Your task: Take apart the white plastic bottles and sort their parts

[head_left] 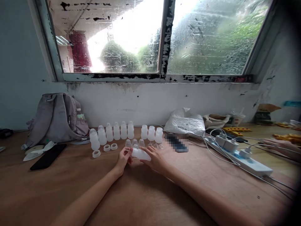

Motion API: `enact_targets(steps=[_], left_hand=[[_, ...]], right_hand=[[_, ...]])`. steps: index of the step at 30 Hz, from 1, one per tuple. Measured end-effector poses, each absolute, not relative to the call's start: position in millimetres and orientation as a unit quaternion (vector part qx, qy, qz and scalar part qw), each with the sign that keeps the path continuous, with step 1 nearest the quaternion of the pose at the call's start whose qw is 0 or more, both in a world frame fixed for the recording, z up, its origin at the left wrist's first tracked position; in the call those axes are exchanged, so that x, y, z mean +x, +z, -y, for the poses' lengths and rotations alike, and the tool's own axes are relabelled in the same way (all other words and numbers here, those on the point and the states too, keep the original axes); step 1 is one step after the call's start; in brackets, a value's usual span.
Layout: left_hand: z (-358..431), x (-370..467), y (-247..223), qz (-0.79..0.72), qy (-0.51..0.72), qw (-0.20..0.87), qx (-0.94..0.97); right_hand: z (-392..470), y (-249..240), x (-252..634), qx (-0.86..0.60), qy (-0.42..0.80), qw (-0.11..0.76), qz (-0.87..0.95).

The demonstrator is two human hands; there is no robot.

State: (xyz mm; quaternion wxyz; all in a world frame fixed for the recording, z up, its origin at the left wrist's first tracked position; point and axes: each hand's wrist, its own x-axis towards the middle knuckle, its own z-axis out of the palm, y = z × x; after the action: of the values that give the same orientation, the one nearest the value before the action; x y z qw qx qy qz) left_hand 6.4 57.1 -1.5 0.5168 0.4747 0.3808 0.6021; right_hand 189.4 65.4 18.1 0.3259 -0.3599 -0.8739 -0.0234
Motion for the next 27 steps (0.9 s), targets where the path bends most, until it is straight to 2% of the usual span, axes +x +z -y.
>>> enact_targets(steps=[4,10,13,18,23,27], left_hand=[[-56,6,-1,-0.38,0.6,0.506,0.489],[-53,2,7,-0.367,0.566,0.565,0.474],[-55,2,6,-0.369,0.581,0.576,0.441],[-61,4,-1,-0.407,0.608,0.521,0.439],[-60,3,-1,-0.354,0.639,0.513,0.451],[-62,3,-1,-0.401,0.639,0.494,0.433]], right_hand=[[-66,17,193,-0.364,-0.008,0.323,0.873],[-73,16,200,-0.365,0.16,0.335,0.854],[-74,14,199,-0.377,0.143,0.338,0.85],[-74,9,196,-0.395,0.098,0.318,0.857],[-73,12,198,-0.386,0.046,0.297,0.872],[-69,17,199,-0.387,0.003,0.308,0.869]])
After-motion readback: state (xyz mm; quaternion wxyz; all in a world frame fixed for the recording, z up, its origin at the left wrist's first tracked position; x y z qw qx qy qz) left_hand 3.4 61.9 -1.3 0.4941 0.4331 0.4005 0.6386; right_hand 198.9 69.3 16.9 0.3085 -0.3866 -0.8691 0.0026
